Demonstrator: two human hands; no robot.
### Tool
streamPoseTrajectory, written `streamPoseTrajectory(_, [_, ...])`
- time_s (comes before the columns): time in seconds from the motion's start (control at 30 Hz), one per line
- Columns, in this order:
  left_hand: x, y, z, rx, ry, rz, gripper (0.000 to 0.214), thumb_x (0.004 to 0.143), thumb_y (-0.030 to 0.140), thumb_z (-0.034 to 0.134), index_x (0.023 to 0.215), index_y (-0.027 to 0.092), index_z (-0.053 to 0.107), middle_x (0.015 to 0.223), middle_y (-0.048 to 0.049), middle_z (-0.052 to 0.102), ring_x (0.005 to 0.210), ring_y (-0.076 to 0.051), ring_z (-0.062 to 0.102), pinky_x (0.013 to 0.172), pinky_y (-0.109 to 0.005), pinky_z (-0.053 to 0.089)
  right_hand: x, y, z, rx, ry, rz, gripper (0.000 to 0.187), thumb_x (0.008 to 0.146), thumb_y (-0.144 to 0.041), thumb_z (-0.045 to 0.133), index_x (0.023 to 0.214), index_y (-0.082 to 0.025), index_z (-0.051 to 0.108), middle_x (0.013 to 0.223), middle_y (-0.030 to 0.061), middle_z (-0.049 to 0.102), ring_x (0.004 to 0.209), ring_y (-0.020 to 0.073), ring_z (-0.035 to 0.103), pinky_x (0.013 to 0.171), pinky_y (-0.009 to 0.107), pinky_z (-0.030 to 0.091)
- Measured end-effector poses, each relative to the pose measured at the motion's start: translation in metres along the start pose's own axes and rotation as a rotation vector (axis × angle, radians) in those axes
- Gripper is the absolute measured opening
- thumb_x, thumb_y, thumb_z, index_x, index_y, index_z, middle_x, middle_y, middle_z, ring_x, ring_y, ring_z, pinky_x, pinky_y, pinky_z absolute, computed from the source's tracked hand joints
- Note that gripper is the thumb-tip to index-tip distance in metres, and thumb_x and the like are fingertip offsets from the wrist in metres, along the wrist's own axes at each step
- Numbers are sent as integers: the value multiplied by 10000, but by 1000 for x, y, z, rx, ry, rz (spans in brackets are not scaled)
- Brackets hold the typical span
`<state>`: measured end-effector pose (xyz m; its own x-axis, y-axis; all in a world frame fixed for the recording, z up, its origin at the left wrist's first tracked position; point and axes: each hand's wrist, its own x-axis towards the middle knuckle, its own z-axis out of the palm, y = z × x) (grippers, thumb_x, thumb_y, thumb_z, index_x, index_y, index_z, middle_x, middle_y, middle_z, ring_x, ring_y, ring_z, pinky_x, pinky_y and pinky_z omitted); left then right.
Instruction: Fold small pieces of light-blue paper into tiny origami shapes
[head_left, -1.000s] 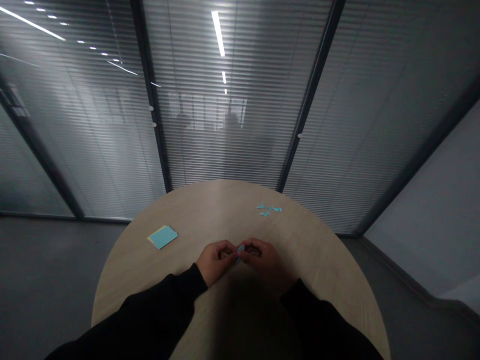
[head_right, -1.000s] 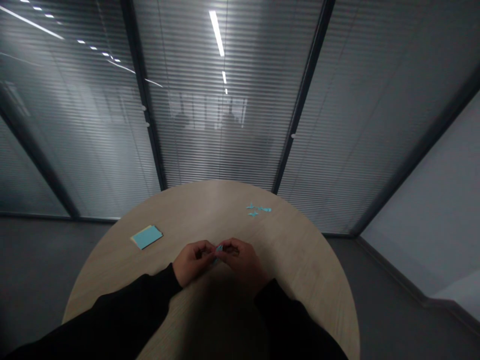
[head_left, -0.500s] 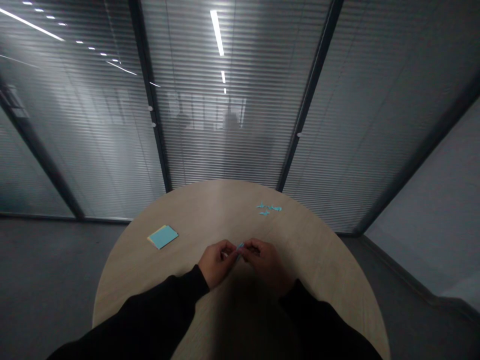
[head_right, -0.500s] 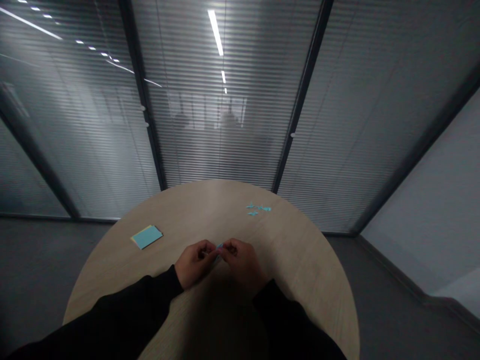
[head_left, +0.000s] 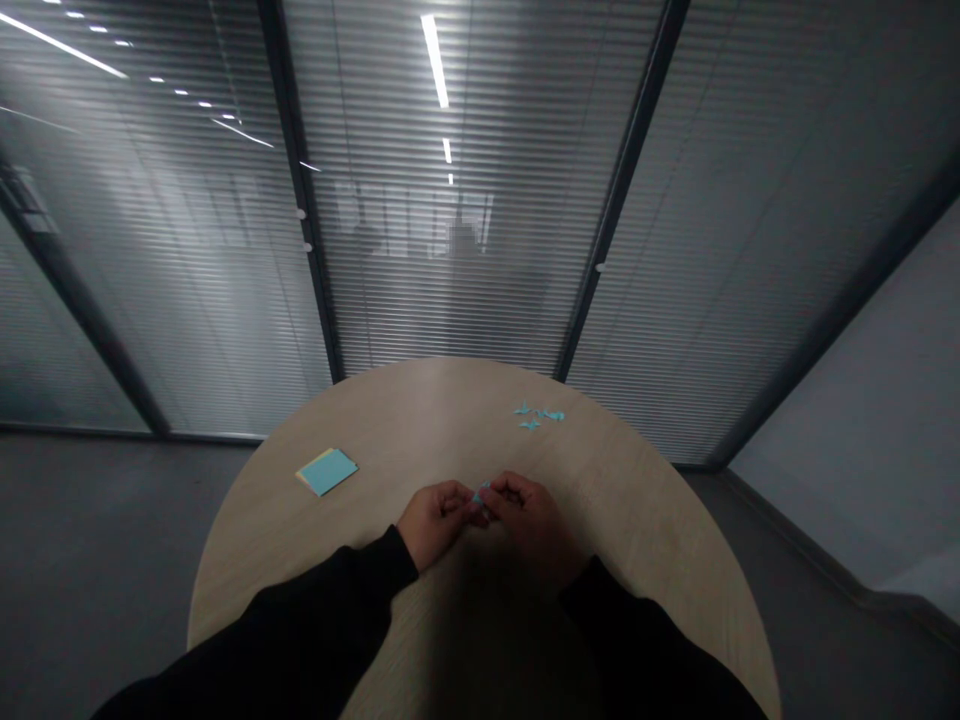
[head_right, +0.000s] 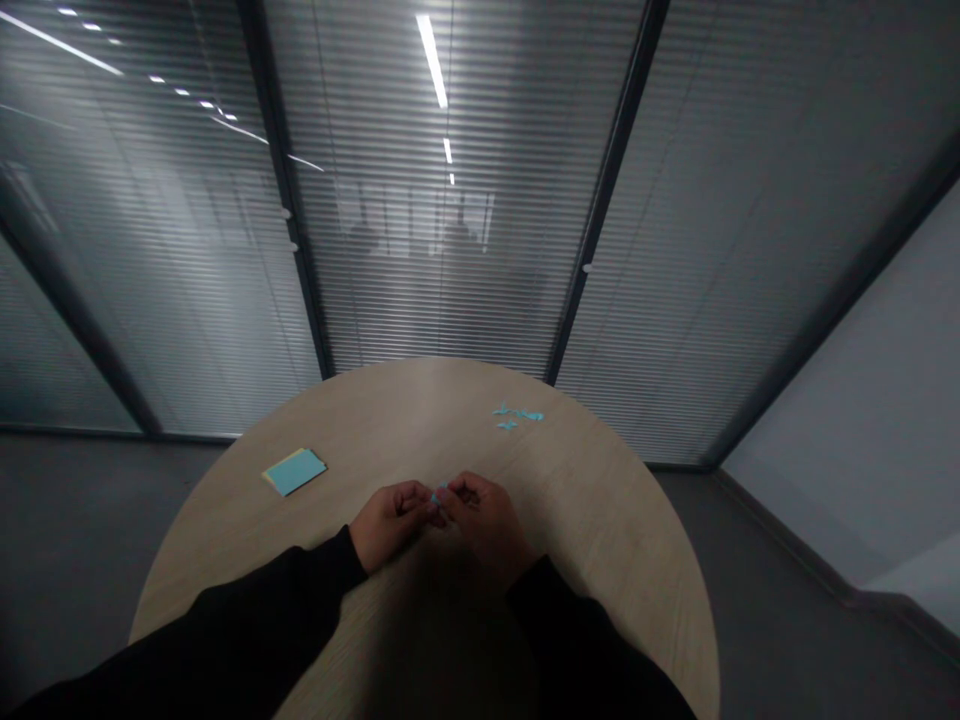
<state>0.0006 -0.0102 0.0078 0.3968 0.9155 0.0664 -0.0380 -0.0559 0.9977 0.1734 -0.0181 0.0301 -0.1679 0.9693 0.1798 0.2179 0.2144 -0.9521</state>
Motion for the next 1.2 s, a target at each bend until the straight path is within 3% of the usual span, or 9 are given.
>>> streamPoseTrajectory(0.2, [1,3,2,-61,8,7,470,711,594,745,795,152,609,759,-93,752,681,-171,676,684,-288,478,1,-3,-1,159,56,93,290,785,-452,681,726,-174,621,664,26,632,647,168,583,621,285,473])
streamPoseTrajectory(0.33, [-1,2,0,-40,20,14,468,726,600,730,771,155,596,724,-83,742,638,-160,659,656,-280,469,5,1,-5,261,111,75,339,797,-512,660,759,-178,615,700,20,604,657,157,560,658,291,488])
streamPoseTrajectory(0.5, [-1,1,-1,-11,21,36,470,743,603,711,795,148,608,733,-85,736,661,-165,662,661,-279,465,4,2,-5,100,-33,49,267,762,-428,703,769,-165,659,714,23,640,670,162,574,650,290,455])
streamPoseTrajectory(0.7, [-1,1,0,77,8,-9,431,786,580,665,824,153,629,718,-73,733,643,-163,644,611,-263,439,4,1,-5,43,81,17,279,815,-446,642,744,-177,631,654,10,602,629,161,559,610,280,444])
streamPoseTrajectory(1.0, [-3,5,0,178,58,17,350,820,512,633,749,170,607,713,-71,737,617,-161,625,583,-257,412,3,-2,-2,64,118,48,253,787,-426,653,714,-188,609,614,-3,555,590,153,512,554,271,416])
streamPoseTrajectory(1.2, [-1,8,0,111,70,68,417,787,517,693,970,142,680,873,-95,739,760,-187,655,680,-289,461,2,-5,-2,60,73,66,267,778,-439,657,706,-188,602,612,-13,550,585,142,504,551,259,402])
